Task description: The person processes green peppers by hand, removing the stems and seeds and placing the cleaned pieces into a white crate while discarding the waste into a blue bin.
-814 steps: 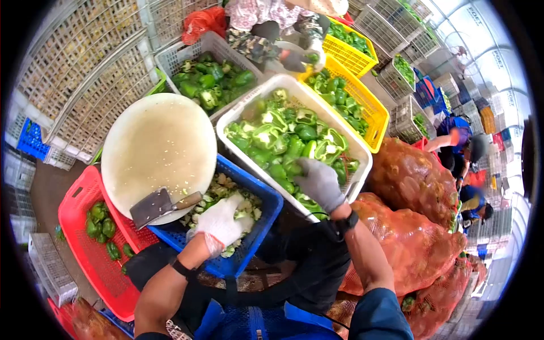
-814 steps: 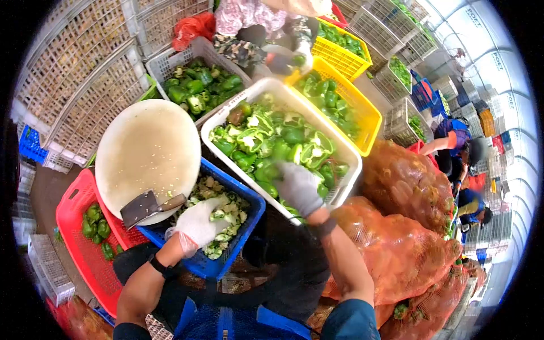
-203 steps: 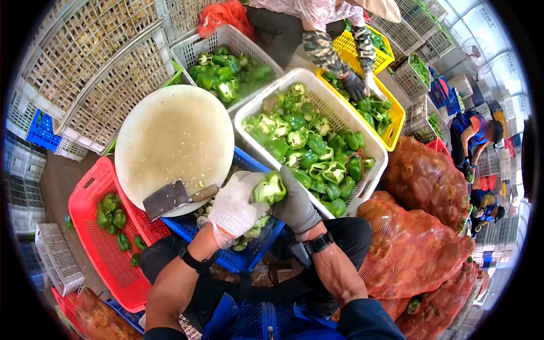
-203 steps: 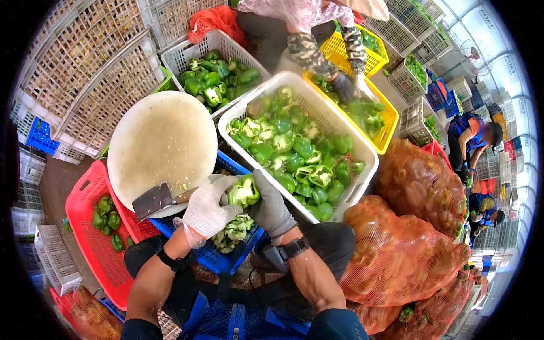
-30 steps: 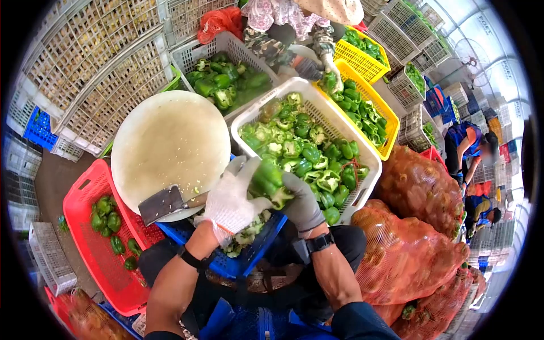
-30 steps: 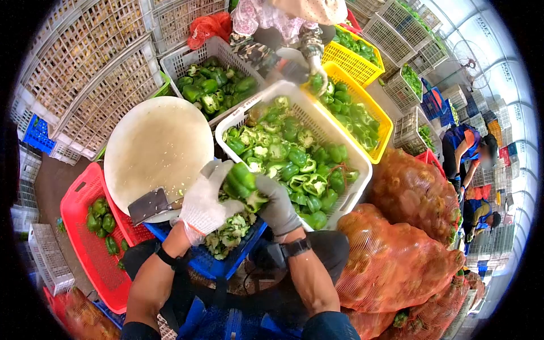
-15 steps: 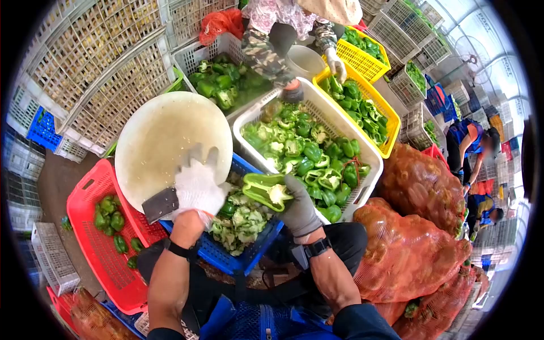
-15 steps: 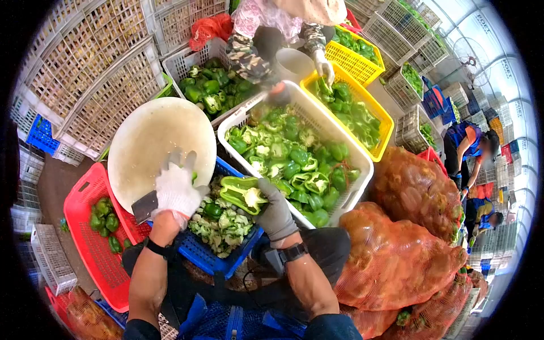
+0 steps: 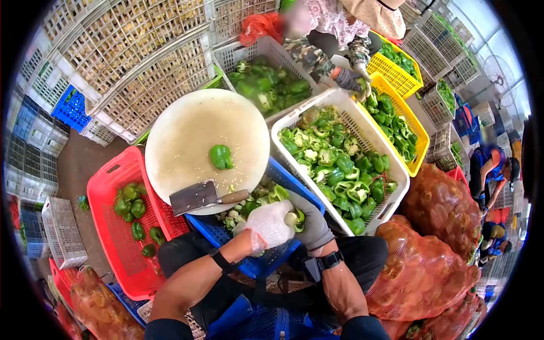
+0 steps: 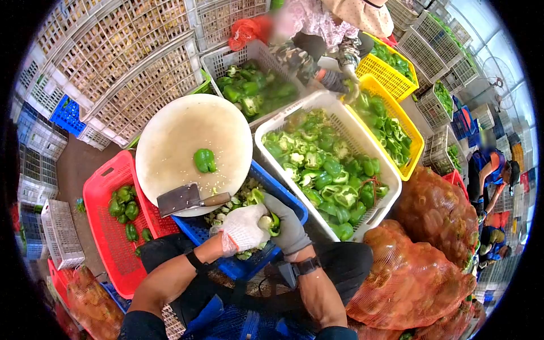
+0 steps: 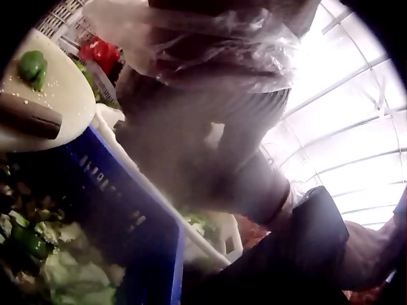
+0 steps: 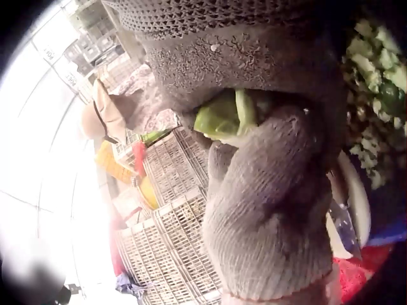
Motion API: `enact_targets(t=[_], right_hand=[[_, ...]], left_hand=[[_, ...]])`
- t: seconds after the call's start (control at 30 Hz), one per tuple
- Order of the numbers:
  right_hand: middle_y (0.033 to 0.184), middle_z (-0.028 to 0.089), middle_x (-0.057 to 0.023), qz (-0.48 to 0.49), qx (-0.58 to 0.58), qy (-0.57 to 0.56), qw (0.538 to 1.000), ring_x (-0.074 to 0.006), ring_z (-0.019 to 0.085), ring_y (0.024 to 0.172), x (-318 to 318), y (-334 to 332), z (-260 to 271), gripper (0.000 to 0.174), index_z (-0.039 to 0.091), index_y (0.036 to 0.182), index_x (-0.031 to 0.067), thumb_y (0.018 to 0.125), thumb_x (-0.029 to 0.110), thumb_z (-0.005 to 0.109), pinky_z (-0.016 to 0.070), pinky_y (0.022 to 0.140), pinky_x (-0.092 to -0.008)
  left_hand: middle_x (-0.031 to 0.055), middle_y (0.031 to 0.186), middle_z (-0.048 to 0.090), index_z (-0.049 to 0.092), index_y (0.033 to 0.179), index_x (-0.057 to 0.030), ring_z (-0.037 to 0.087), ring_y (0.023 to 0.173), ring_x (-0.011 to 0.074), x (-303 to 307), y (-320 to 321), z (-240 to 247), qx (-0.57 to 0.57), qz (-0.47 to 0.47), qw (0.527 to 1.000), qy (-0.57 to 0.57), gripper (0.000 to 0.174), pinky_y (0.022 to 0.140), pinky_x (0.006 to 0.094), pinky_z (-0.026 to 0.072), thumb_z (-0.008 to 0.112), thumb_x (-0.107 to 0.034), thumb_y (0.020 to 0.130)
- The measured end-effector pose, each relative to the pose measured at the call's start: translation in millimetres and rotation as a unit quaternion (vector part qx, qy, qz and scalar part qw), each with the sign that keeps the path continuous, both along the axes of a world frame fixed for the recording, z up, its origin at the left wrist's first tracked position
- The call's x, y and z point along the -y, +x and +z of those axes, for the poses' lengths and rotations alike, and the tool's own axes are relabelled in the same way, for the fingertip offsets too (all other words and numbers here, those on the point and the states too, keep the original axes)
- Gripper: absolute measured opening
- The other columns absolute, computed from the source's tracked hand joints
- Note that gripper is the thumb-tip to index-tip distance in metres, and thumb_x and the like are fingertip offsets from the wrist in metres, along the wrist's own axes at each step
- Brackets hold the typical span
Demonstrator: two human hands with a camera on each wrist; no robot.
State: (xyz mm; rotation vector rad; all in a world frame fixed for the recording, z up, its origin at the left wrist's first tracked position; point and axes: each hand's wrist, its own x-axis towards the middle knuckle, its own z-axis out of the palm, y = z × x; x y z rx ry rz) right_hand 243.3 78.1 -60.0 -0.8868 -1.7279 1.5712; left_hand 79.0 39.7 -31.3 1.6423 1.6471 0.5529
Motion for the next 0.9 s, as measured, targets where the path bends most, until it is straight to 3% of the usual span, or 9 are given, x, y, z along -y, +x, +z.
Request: enact_targets(t=[0.07, 0.13, 0.33, 0.43, 0.5, 0.67, 0.73, 0.77, 0.9], right_hand=[[0.148, 0.069, -0.0113, -0.038, -0.109, -0.212, 0.970, -0.0208, 0.067, 0.132, 0.4, 1.1, -14.0, 0.047, 0.060, 0.155, -0.0026, 0.113, 0.018, 0.061, 0.0513, 0.115, -0.0345], [0.144, 0.072, -0.0121, -0.112, -0.306, -0.525, 0.786, -0.0222, 0.068, 0.130, -3.3, -9.8, -27.6, 0.045, 0.062, 0.152, -0.0026, 0.111, 0.016, 0.063, 0.0525, 0.115, -0.0358], [0.136, 0.074, -0.0109, -0.149, -0.239, -0.387, 0.878, -0.0206, 0.070, 0.125, 1.3, -13.8, -30.6, 0.040, 0.065, 0.148, -0.0017, 0.113, 0.018, 0.063, 0.0545, 0.112, -0.0341], [0.132, 0.074, -0.0064, -0.127, -0.351, -0.535, 0.758, -0.0143, 0.068, 0.120, -4.6, -11.3, -42.8, 0.043, 0.068, 0.146, -0.0003, 0.111, 0.024, 0.067, 0.0534, 0.109, -0.0301], [0.128, 0.075, -0.0055, -0.071, -0.134, -0.217, 0.964, -0.0136, 0.069, 0.115, -9.1, -0.8, -28.3, 0.045, 0.070, 0.143, -0.0019, 0.108, 0.026, 0.071, 0.0545, 0.105, -0.0300], [0.110, 0.077, -0.0070, -0.191, -0.029, -0.264, 0.945, -0.0137, 0.069, 0.097, -36.9, -3.5, -3.0, 0.051, 0.071, 0.137, -0.0089, 0.098, 0.024, 0.080, 0.0569, 0.091, -0.0305], [0.108, 0.077, -0.0086, -0.232, 0.012, -0.170, 0.958, -0.0166, 0.070, 0.097, -60.8, 13.4, -15.4, 0.046, 0.072, 0.134, -0.0064, 0.099, 0.023, 0.078, 0.0580, 0.090, -0.0323], [0.110, 0.076, -0.0089, -0.258, -0.013, -0.159, 0.953, -0.0186, 0.071, 0.100, -85.8, 33.0, -17.7, 0.043, 0.070, 0.134, -0.0049, 0.101, 0.023, 0.076, 0.0590, 0.091, -0.0342], [0.121, 0.072, -0.0100, -0.314, -0.357, -0.163, 0.864, -0.0263, 0.071, 0.114, -207.7, 128.8, 3.8, 0.034, 0.065, 0.133, 0.0014, 0.110, 0.026, 0.066, 0.0628, 0.096, -0.0421]], left_hand=[[0.0232, 0.093, 0.075, 0.073, 0.100, -0.0052, 0.075, 0.091, 0.0474, 1.6, 4.4, 1.9, -0.034, -0.001, 0.999, 0.001, 0.032, 0.080, 0.0546, 0.0602, 0.079, -0.029, 0.079], [0.0211, 0.088, 0.075, 0.074, 0.094, -0.0076, 0.075, 0.085, 0.0469, 1.6, 6.3, 7.8, -0.058, 0.005, 0.998, 0.019, 0.026, 0.074, 0.0555, 0.0601, 0.076, -0.028, 0.079], [0.0214, 0.090, 0.076, 0.074, 0.094, -0.0085, 0.075, 0.088, 0.0466, 2.1, 9.6, 9.0, -0.093, -0.001, 0.995, 0.026, 0.026, 0.077, 0.0567, 0.0599, 0.075, -0.030, 0.081], [0.0224, 0.092, 0.077, 0.076, 0.095, -0.0076, 0.075, 0.090, 0.0472, -1.7, 4.1, 7.7, -0.080, -0.032, 0.996, -0.030, 0.032, 0.079, 0.0564, 0.0599, 0.078, -0.037, 0.082], [0.0214, 0.088, 0.076, 0.077, 0.091, -0.0062, 0.075, 0.087, 0.0455, -4.1, 4.3, 10.9, -0.109, -0.075, 0.990, -0.054, 0.034, 0.076, 0.0558, 0.0599, 0.079, -0.039, 0.082], [0.0187, 0.085, 0.074, 0.075, 0.087, -0.0079, 0.075, 0.081, 0.0423, -0.7, 13.1, 5.0, -0.193, -0.046, 0.977, 0.074, 0.021, 0.069, 0.0558, 0.0587, 0.076, -0.029, 0.084], [0.0180, 0.085, 0.074, 0.074, 0.086, -0.0086, 0.075, 0.081, 0.0426, -5.1, 12.0, -3.2, -0.217, -0.049, 0.970, 0.093, 0.018, 0.069, 0.0565, 0.0587, 0.075, -0.026, 0.084], [0.0179, 0.090, 0.074, 0.075, 0.107, -0.0082, 0.076, 0.082, 0.0418, -10.8, 7.6, -7.5, -0.241, -0.095, 0.966, -0.001, 0.027, 0.071, 0.0562, 0.0593, 0.075, -0.024, 0.085], [0.0215, 0.106, 0.075, 0.060, 0.147, -0.0109, 0.077, 0.089, 0.0414, -13.1, 6.8, 1.3, -0.313, -0.116, 0.938, -0.096, 0.063, 0.075, 0.0559, 0.0601, 0.075, -0.025, 0.088]])
